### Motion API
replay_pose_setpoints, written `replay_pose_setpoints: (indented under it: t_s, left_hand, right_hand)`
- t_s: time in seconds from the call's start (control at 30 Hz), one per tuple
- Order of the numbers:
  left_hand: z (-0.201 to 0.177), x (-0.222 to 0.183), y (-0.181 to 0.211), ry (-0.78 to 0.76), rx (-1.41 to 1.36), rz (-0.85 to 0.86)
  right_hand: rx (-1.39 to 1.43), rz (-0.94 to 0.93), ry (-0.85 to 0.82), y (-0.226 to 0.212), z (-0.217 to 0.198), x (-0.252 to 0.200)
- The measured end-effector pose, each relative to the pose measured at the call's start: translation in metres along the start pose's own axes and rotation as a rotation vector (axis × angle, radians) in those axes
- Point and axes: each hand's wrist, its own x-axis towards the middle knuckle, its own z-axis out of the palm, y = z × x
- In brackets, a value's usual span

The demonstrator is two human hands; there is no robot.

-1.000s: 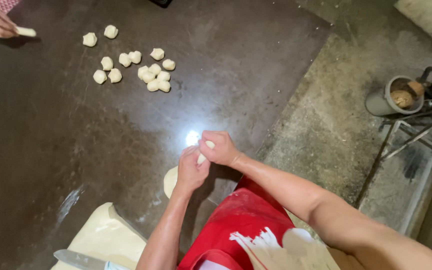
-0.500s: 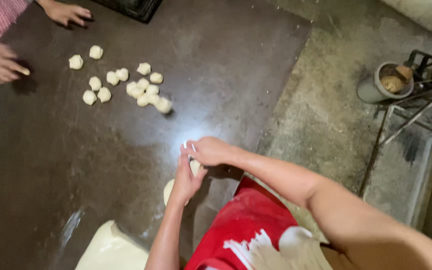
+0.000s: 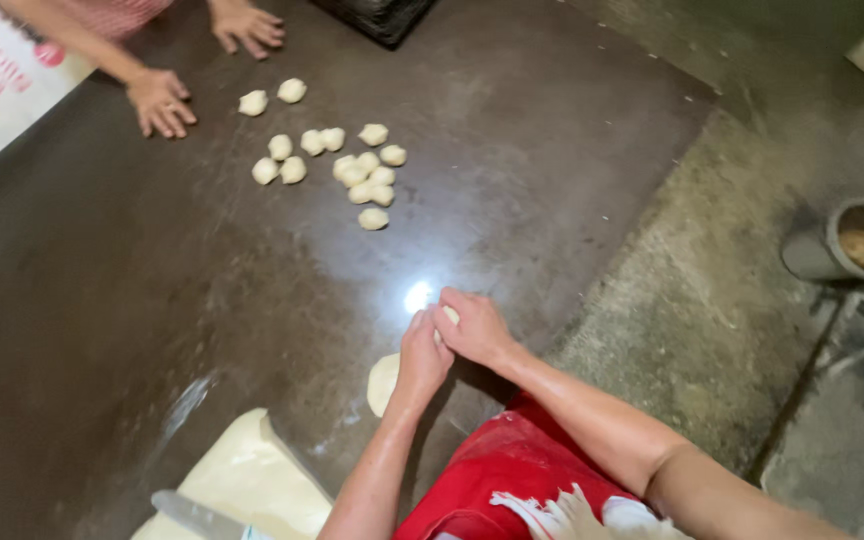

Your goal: The person prepares bread dough by cutting portions from a large sheet using a knife, rolling the portions into cylindrical shapes by hand, and then pinching off small pieces to form dough balls on a table.

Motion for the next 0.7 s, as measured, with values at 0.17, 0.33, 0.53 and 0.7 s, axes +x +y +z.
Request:
replay_pose_setpoints:
  t_s: [0.17, 0.33, 0.53, 0.7]
  left_hand:
    - [-0.023, -0.003, 0.017, -0.030, -0.175, -0.009]
    - [-0.047, -0.002, 0.054, -0.045, -0.177, 0.197]
    - [-0.039, 0.007, 0.018, -0.153, -0.138, -0.093]
    - [-0.015, -0.015, -0.007, -0.244, -0.026, 0.003]
  right_hand:
    - [-0.071, -0.233, 0.065, 0.030, 0.014, 0.002]
    - [-0.197, -0.205, -0.076, 0.104, 0.033, 0.012]
    - [-0.066, -0.140, -0.437, 0.094, 0.005, 0.040]
    - [-0.009, 0.001, -0.382, 0.039, -0.009, 0.044]
